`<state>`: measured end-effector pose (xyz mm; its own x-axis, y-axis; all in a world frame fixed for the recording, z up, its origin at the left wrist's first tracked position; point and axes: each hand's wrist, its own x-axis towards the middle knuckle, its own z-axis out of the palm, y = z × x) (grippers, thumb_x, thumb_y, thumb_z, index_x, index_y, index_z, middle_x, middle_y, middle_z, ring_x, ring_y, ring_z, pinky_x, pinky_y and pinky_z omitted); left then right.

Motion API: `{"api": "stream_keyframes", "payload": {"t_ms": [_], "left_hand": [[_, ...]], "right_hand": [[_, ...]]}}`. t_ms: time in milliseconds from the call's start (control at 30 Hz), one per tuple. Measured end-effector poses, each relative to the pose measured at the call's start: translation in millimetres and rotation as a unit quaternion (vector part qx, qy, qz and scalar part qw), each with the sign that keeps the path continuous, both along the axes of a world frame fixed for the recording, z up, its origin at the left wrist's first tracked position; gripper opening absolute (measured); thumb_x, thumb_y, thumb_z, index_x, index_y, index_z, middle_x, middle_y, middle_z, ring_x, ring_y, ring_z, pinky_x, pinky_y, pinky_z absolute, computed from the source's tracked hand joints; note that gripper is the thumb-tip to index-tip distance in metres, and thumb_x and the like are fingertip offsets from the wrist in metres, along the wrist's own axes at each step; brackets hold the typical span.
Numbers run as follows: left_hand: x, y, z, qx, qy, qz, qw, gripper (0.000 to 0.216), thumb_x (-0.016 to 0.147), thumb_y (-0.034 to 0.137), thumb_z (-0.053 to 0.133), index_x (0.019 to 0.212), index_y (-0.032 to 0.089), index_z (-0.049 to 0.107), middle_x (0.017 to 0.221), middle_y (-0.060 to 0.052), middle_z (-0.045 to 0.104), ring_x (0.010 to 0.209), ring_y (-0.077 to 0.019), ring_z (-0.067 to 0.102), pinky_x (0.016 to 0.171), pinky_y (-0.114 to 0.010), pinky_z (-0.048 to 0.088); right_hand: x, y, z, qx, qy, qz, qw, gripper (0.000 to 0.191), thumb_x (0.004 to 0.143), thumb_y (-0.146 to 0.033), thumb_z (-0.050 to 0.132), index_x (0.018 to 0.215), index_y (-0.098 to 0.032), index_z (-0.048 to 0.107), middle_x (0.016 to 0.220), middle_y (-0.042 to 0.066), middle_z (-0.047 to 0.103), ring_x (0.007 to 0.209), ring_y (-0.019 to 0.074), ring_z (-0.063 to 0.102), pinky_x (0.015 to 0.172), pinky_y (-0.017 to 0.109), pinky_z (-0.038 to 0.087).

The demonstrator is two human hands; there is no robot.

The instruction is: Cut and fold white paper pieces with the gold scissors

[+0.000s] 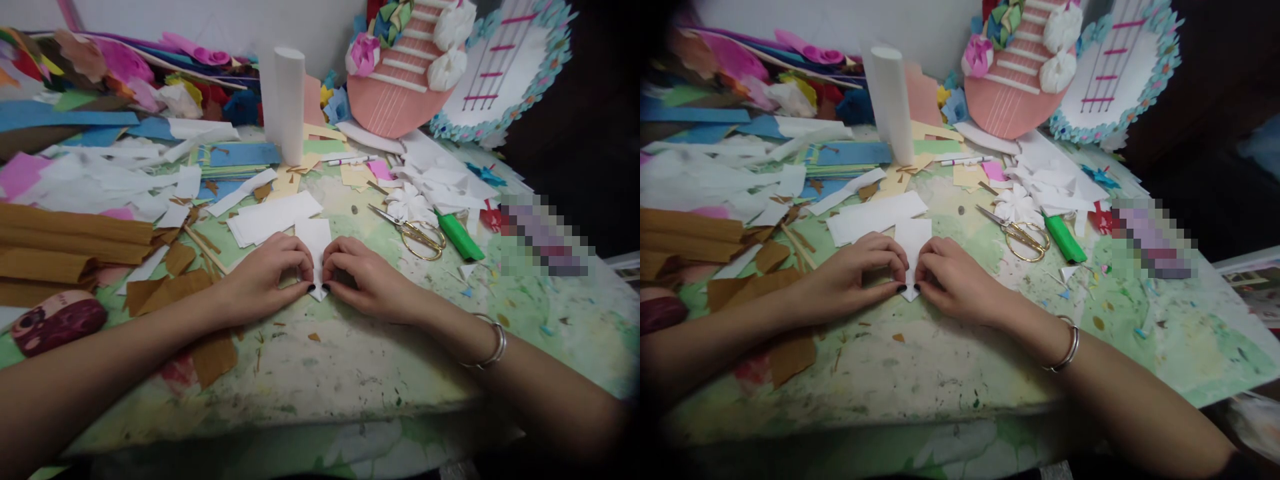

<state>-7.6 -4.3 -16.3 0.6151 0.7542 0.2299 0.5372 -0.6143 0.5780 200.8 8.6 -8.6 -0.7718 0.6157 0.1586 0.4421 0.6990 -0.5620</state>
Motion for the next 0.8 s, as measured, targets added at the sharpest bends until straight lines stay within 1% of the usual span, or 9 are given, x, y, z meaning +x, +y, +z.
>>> {"api": "stream_keyframes", "payload": {"t_ms": [433, 600, 700, 800], "left_hand": [[0.3, -0.1, 0.5, 0.012, 0.009, 0.001, 1.000, 0.003, 0.080, 0.020, 0.055, 0.082, 0.018, 0.056, 0.086, -0.003, 0.059, 0.087, -0.0181, 0.050, 0.081, -0.033, 0.040], [0.2, -2.5, 0.5, 0.034, -0.003, -0.012, 0.999, 0.009, 0.081, 0.017, 0.053, 0.078, 0.019, 0.061, 0.092, -0.004, 0.060, 0.093, -0.0185, 0.051, 0.084, -0.033, 0.041], [-0.2, -3.5, -0.9, 0.044, -0.017, -0.012, 0.999, 0.009, 0.081, 0.017, 0.055, 0.079, 0.019, 0.063, 0.094, -0.005, 0.060, 0.093, -0.0184, 0.052, 0.084, -0.033, 0.042], [0.3, -3.7, -1.6, 0.044, -0.023, -0.006, 0.999, 0.008, 0.080, 0.018, 0.056, 0.080, 0.019, 0.064, 0.093, -0.005, 0.061, 0.092, -0.0180, 0.053, 0.084, -0.033, 0.043]], "right_hand": [[-2.2, -0.3, -0.4, -0.001, -0.006, -0.007, 1.000, 0.006, 0.084, -0.013, 0.048, 0.083, -0.016, 0.053, 0.093, 0.009, 0.051, 0.089, 0.0195, 0.046, 0.081, 0.033, 0.040], [-2.9, -0.6, -0.9, -0.010, -0.004, -0.015, 1.000, 0.006, 0.082, -0.012, 0.051, 0.084, -0.017, 0.054, 0.091, 0.007, 0.051, 0.089, 0.0189, 0.046, 0.082, 0.032, 0.039], [-2.8, -0.7, -1.6, -0.015, 0.016, -0.017, 1.000, 0.011, 0.080, -0.009, 0.053, 0.088, -0.017, 0.055, 0.093, 0.006, 0.050, 0.092, 0.0183, 0.047, 0.083, 0.032, 0.040], [-1.8, -0.2, -2.6, -0.013, 0.042, -0.004, 0.999, 0.015, 0.082, -0.007, 0.052, 0.089, -0.018, 0.058, 0.094, 0.006, 0.050, 0.093, 0.0175, 0.048, 0.084, 0.032, 0.040]]}}
